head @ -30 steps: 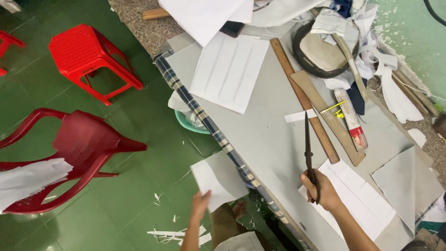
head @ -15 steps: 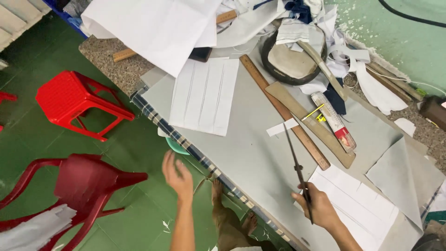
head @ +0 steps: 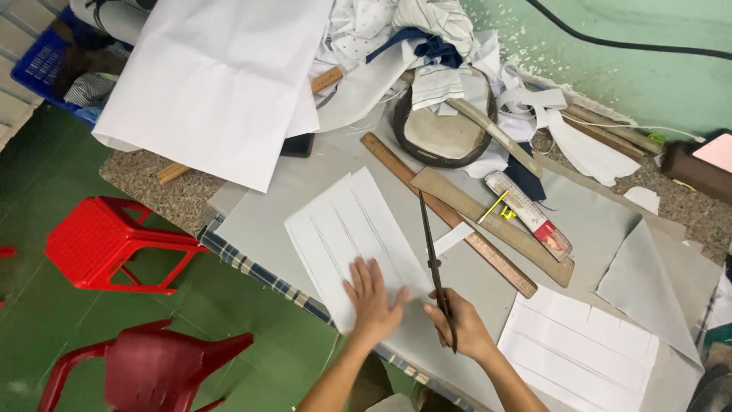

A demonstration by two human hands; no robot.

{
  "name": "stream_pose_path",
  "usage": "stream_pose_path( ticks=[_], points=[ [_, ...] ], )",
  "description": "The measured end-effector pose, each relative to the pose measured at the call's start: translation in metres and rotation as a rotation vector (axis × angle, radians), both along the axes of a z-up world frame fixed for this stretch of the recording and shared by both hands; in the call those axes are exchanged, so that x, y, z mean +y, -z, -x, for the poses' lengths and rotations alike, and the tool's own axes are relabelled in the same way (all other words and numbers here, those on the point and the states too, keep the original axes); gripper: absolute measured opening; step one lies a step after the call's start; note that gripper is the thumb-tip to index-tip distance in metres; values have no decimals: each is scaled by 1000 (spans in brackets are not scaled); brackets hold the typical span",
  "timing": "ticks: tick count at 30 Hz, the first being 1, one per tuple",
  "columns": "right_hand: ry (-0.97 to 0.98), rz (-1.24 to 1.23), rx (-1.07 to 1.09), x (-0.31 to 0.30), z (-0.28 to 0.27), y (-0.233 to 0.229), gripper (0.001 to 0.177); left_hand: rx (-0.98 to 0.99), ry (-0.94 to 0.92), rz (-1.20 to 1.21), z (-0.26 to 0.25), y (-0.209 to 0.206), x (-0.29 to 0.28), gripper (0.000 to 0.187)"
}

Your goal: The person uses shears to cut a piece of white fabric into long, narrow strips on a work table. They align the fabric, cut along marked lines, and occasionally use a pencil and ruler to mark or measure the material before continuing to cut.

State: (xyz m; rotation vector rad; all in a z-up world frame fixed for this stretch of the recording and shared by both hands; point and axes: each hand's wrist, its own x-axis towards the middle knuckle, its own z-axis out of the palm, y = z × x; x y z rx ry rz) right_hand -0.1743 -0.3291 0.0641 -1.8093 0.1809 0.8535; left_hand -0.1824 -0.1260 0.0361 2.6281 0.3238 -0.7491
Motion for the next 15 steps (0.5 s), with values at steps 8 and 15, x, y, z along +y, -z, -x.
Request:
stream_pose_path(
  ticks=[8,15],
  points=[
    [-203,158,133,-138,80,10,45,-540,87,-365,31,92,-10,82],
    [-606,450,389,-233,152,78,82,-627,54,-341,80,79,-58,77]
  ],
)
